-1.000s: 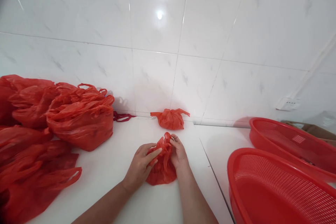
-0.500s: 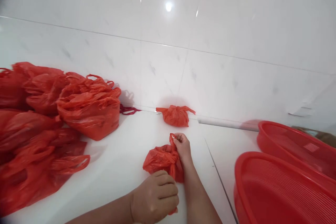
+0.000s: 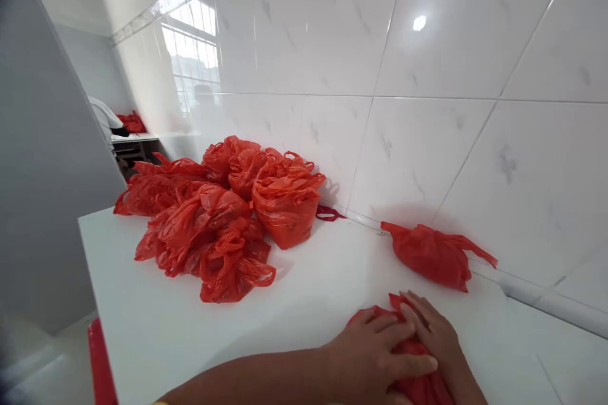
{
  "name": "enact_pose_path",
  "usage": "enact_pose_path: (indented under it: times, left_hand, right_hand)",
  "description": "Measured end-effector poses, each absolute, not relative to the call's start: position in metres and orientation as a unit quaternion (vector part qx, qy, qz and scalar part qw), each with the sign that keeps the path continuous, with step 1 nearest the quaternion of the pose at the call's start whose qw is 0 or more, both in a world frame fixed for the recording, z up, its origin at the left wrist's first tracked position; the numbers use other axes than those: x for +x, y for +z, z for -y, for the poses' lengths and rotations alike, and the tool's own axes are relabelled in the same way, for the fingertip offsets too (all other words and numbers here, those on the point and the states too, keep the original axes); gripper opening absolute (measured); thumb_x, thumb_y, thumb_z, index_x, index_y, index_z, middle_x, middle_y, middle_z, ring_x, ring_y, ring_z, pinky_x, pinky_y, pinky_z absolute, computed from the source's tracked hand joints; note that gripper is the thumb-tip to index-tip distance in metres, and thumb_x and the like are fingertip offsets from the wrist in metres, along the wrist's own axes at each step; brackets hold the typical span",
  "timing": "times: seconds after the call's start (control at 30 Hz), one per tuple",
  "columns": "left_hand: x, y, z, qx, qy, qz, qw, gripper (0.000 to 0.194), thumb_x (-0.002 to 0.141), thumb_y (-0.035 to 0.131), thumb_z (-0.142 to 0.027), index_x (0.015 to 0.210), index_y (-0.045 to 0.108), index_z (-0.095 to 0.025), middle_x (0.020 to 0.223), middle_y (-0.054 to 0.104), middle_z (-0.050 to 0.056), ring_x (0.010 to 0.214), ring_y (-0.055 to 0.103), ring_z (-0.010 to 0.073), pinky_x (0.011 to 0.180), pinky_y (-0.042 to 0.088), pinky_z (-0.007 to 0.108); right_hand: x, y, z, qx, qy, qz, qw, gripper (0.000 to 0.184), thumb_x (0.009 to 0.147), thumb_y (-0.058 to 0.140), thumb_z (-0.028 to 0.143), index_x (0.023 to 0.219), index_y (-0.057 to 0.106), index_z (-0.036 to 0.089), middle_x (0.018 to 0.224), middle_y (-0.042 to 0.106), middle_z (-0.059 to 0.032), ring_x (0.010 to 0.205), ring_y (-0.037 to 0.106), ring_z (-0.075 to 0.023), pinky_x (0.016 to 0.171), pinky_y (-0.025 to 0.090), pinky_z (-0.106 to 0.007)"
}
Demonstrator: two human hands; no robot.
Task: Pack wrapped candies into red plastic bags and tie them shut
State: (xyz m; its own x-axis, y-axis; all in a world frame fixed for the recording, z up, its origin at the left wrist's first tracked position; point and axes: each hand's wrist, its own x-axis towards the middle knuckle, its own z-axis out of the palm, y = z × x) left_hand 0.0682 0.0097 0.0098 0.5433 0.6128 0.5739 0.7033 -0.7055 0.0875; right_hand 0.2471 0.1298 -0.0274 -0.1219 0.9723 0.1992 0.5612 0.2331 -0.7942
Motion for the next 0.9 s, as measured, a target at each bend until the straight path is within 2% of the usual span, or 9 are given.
enact_pose_path:
  times: [0.1, 0.2, 0.33, 0.47, 0.53, 0.6, 0.7, 0.8, 0.9]
  left_hand:
    - [0.069, -0.001, -0.015, -0.897, -0.261, 0.352, 0.051, 0.040, 0.086, 0.048, -0.040, 0.123, 0.049, -0.025, 0.101, 0.067, 0.004, 0.091, 0.060, 0.0206, 0.082, 0.043, 0.034]
    - [0.060, -0.002, -0.012, -0.898, -0.259, 0.350, 0.066, 0.030, 0.085, 0.047, -0.022, 0.113, 0.056, -0.023, 0.086, 0.069, 0.001, 0.076, 0.060, 0.0173, 0.068, 0.044, 0.029]
    - [0.012, 0.029, 0.005, -0.858, -0.303, 0.413, 0.052, 0.034, 0.081, 0.052, -0.024, 0.115, 0.057, -0.025, 0.089, 0.069, 0.002, 0.073, 0.062, 0.0167, 0.062, 0.046, 0.026]
    - [-0.066, 0.092, 0.028, -0.769, -0.397, 0.499, 0.049, 0.043, 0.075, 0.046, -0.010, 0.111, 0.063, -0.028, 0.096, 0.071, 0.003, 0.085, 0.064, 0.0203, 0.074, 0.049, 0.030]
    - [-0.104, 0.129, 0.037, -0.694, -0.455, 0.549, 0.097, 0.043, 0.075, 0.047, -0.009, 0.110, 0.064, -0.028, 0.102, 0.070, 0.003, 0.091, 0.063, 0.0209, 0.083, 0.048, 0.034]
    - [-0.138, 0.163, 0.043, -0.600, -0.495, 0.604, 0.175, 0.038, 0.074, 0.052, -0.013, 0.108, 0.064, -0.026, 0.099, 0.070, 0.002, 0.085, 0.063, 0.0198, 0.082, 0.048, 0.034]
    - [-0.184, 0.198, 0.044, -0.465, -0.522, 0.649, 0.302, 0.033, 0.078, 0.056, -0.025, 0.111, 0.061, -0.022, 0.098, 0.067, 0.003, 0.090, 0.060, 0.0205, 0.086, 0.045, 0.036]
    - [-0.226, 0.200, 0.036, -0.393, -0.493, 0.681, 0.373, 0.032, 0.083, 0.051, -0.031, 0.113, 0.057, -0.020, 0.102, 0.065, 0.006, 0.098, 0.056, 0.0215, 0.092, 0.041, 0.036]
    - [-0.259, 0.169, 0.025, -0.360, -0.385, 0.785, 0.326, 0.036, 0.085, 0.046, -0.035, 0.114, 0.055, -0.017, 0.117, 0.058, 0.012, 0.113, 0.048, 0.0277, 0.098, 0.035, 0.043]
  right_hand:
    - [0.255, -0.023, -0.124, -0.546, 0.383, 0.651, 0.363, 0.049, 0.074, 0.053, 0.056, 0.112, 0.063, 0.026, 0.123, 0.060, -0.0044, 0.116, 0.054, -0.0254, 0.099, 0.042, -0.036]
    - [0.264, -0.018, -0.118, -0.572, 0.381, 0.607, 0.399, 0.046, 0.076, 0.052, 0.057, 0.108, 0.065, 0.027, 0.123, 0.060, -0.0038, 0.118, 0.051, -0.0262, 0.102, 0.039, -0.037]
    - [0.266, -0.013, -0.118, -0.616, 0.339, 0.604, 0.376, 0.046, 0.071, 0.054, 0.059, 0.102, 0.068, 0.028, 0.118, 0.064, -0.0047, 0.112, 0.054, -0.0316, 0.096, 0.042, -0.044]
    - [0.258, -0.015, -0.121, -0.638, 0.295, 0.624, 0.341, 0.046, 0.066, 0.058, 0.056, 0.099, 0.069, 0.027, 0.108, 0.068, -0.0061, 0.099, 0.061, -0.0336, 0.082, 0.048, -0.046]
    - [0.255, -0.017, -0.123, -0.637, 0.284, 0.631, 0.340, 0.045, 0.066, 0.057, 0.055, 0.098, 0.068, 0.026, 0.104, 0.069, -0.0060, 0.095, 0.062, -0.0329, 0.078, 0.049, -0.045]
    - [0.253, -0.019, -0.123, -0.638, 0.278, 0.632, 0.341, 0.044, 0.067, 0.055, 0.055, 0.098, 0.067, 0.026, 0.102, 0.069, -0.0057, 0.093, 0.063, -0.0319, 0.077, 0.049, -0.044]
    - [0.251, -0.021, -0.122, -0.638, 0.280, 0.632, 0.339, 0.044, 0.068, 0.053, 0.054, 0.099, 0.066, 0.026, 0.102, 0.069, -0.0045, 0.093, 0.062, -0.0296, 0.077, 0.049, -0.041]
    - [0.251, -0.021, -0.121, -0.637, 0.286, 0.632, 0.336, 0.045, 0.068, 0.052, 0.055, 0.101, 0.065, 0.027, 0.103, 0.068, -0.0032, 0.094, 0.062, -0.0276, 0.078, 0.048, -0.039]
    - [0.250, -0.021, -0.120, -0.637, 0.287, 0.632, 0.335, 0.045, 0.068, 0.051, 0.055, 0.100, 0.065, 0.026, 0.106, 0.067, -0.0029, 0.097, 0.061, -0.0271, 0.081, 0.047, -0.038]
